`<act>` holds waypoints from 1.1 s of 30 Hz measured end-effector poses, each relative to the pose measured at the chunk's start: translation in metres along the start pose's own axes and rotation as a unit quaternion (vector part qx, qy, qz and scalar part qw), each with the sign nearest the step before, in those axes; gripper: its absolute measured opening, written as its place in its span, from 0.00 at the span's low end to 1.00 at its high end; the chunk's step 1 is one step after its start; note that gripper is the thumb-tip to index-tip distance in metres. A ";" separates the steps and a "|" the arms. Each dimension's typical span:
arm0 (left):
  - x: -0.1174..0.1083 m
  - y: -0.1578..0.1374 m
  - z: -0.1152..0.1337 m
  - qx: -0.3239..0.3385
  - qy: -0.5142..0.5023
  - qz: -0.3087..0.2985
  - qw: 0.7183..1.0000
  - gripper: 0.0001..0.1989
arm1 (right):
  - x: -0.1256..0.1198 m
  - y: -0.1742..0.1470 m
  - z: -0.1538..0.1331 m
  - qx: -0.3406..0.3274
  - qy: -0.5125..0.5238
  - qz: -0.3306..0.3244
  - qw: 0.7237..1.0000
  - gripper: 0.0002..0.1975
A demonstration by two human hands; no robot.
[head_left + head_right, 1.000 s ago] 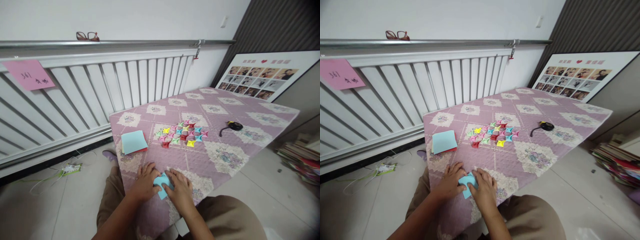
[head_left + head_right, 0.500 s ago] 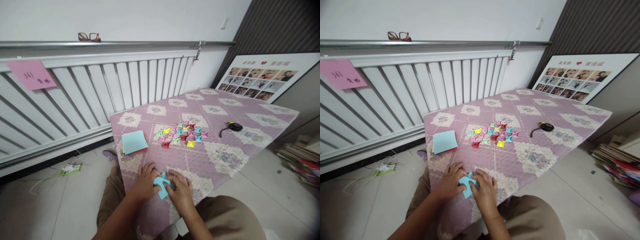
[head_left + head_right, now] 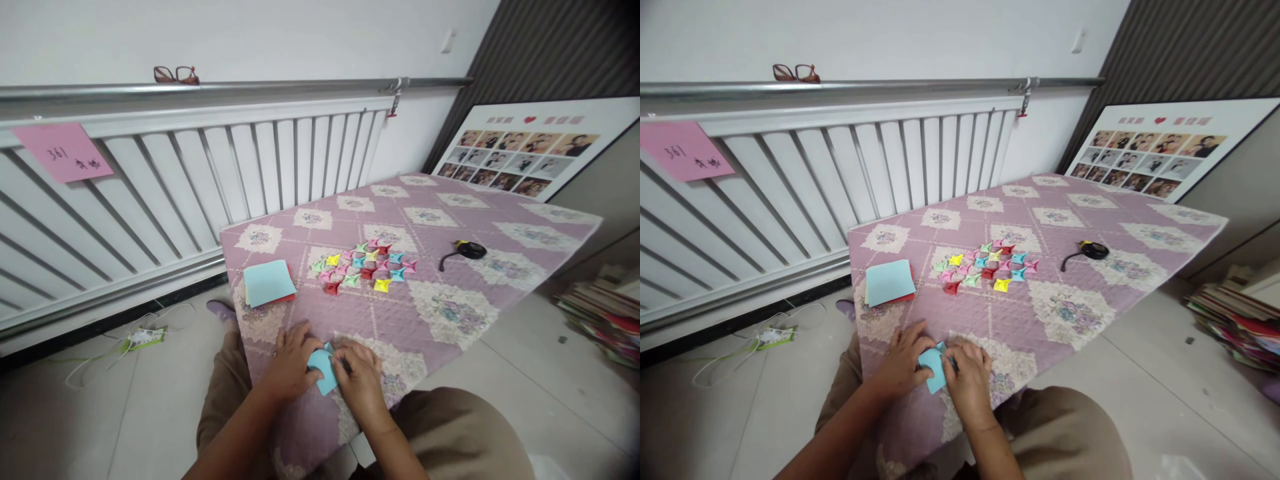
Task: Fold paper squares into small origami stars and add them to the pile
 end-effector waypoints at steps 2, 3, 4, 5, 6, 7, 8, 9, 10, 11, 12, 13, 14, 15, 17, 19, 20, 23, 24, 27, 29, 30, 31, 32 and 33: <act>0.001 0.000 -0.001 0.001 0.004 -0.001 1.000 0.22 | 0.002 -0.001 0.000 0.005 0.012 -0.014 1.000 0.07; 0.002 0.001 -0.001 0.000 0.005 -0.003 1.000 0.21 | 0.003 -0.001 0.001 0.007 0.017 -0.021 1.000 0.07; 0.002 0.001 -0.002 -0.002 0.005 -0.003 1.000 0.20 | 0.004 -0.001 0.001 0.008 0.020 -0.028 0.999 0.07; 0.002 0.001 -0.002 -0.002 0.006 -0.002 1.000 0.20 | 0.005 -0.001 0.001 0.007 0.021 -0.035 0.999 0.06; 0.001 0.002 -0.002 -0.002 0.006 0.001 1.000 0.19 | 0.006 -0.001 0.000 0.004 0.021 -0.042 0.999 0.05; 0.001 0.002 -0.002 -0.002 0.005 0.003 1.000 0.19 | 0.007 0.000 0.000 0.002 0.019 -0.048 0.999 0.05; 0.000 0.002 -0.002 -0.002 0.006 0.005 1.000 0.18 | 0.008 0.000 -0.001 0.000 0.017 -0.053 0.998 0.05; 0.000 0.002 -0.002 -0.002 0.006 0.004 1.000 0.18 | 0.008 0.000 -0.001 -0.001 0.015 -0.059 0.998 0.06; 0.000 0.003 -0.003 -0.002 0.005 0.001 1.000 0.18 | 0.009 0.001 -0.002 -0.001 0.012 -0.064 0.998 0.06; 0.000 0.003 -0.003 -0.002 0.004 -0.003 1.000 0.18 | 0.009 0.001 -0.002 0.001 0.009 -0.069 0.998 0.06; 0.000 0.003 -0.004 -0.003 0.003 -0.007 1.000 0.18 | 0.010 0.002 -0.002 0.001 0.005 -0.074 0.997 0.05; 0.000 0.004 -0.004 -0.003 0.000 -0.010 1.000 0.17 | 0.010 0.002 -0.003 0.000 0.001 -0.077 0.997 0.04; 0.000 0.005 -0.005 -0.003 -0.003 -0.010 1.000 0.16 | 0.009 0.002 -0.004 -0.001 -0.004 -0.077 0.997 0.04; -0.001 0.005 -0.006 -0.004 -0.007 -0.007 1.000 0.14 | 0.009 0.002 -0.005 -0.003 -0.009 -0.076 0.997 0.04; -0.004 0.007 -0.008 -0.004 -0.012 0.007 1.000 0.09 | 0.007 0.003 -0.007 -0.009 -0.017 -0.072 0.997 0.04; -0.005 0.008 -0.009 -0.004 -0.012 0.018 1.000 0.07 | 0.007 0.003 -0.007 -0.016 -0.021 -0.074 0.997 0.04; -0.005 0.008 -0.009 -0.004 -0.010 0.023 1.000 0.06 | 0.007 0.002 -0.007 -0.021 -0.022 -0.076 0.997 0.04; -0.009 0.005 -0.006 0.012 -0.001 0.048 0.999 0.05 | 0.006 0.001 -0.007 -0.046 -0.029 -0.074 0.996 0.04; -0.011 0.003 -0.003 0.023 0.003 0.062 0.998 0.05 | 0.006 0.001 -0.007 -0.059 -0.034 -0.070 0.995 0.04; -0.015 -0.005 0.006 0.056 0.031 0.100 0.993 0.04 | 0.004 -0.002 -0.006 -0.099 -0.047 -0.060 0.992 0.04; -0.013 -0.009 0.011 0.075 0.064 0.106 0.989 0.06 | 0.003 -0.005 -0.005 -0.117 -0.053 -0.058 0.990 0.04; -0.010 -0.010 0.012 0.084 0.083 0.102 0.988 0.07 | 0.003 -0.006 -0.004 -0.123 -0.056 -0.058 0.989 0.05; -0.006 -0.011 0.013 0.092 0.103 0.097 0.986 0.09 | 0.003 -0.008 -0.004 -0.130 -0.060 -0.057 0.988 0.05; -0.002 -0.011 0.013 0.098 0.119 0.091 0.984 0.09 | 0.003 -0.009 -0.005 -0.137 -0.065 -0.056 0.987 0.06; 0.001 -0.011 0.012 0.103 0.132 0.084 0.982 0.09 | 0.002 -0.011 -0.006 -0.144 -0.070 -0.056 0.986 0.08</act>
Point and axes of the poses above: each hand's wrist, its own y-axis towards the middle knuckle, its own x-axis out of the palm, z = x × y, the point moved 10 cm from there along y, towards the middle knuckle, and after that the axes turned 6 degrees about -x, right-handed, at the moved point
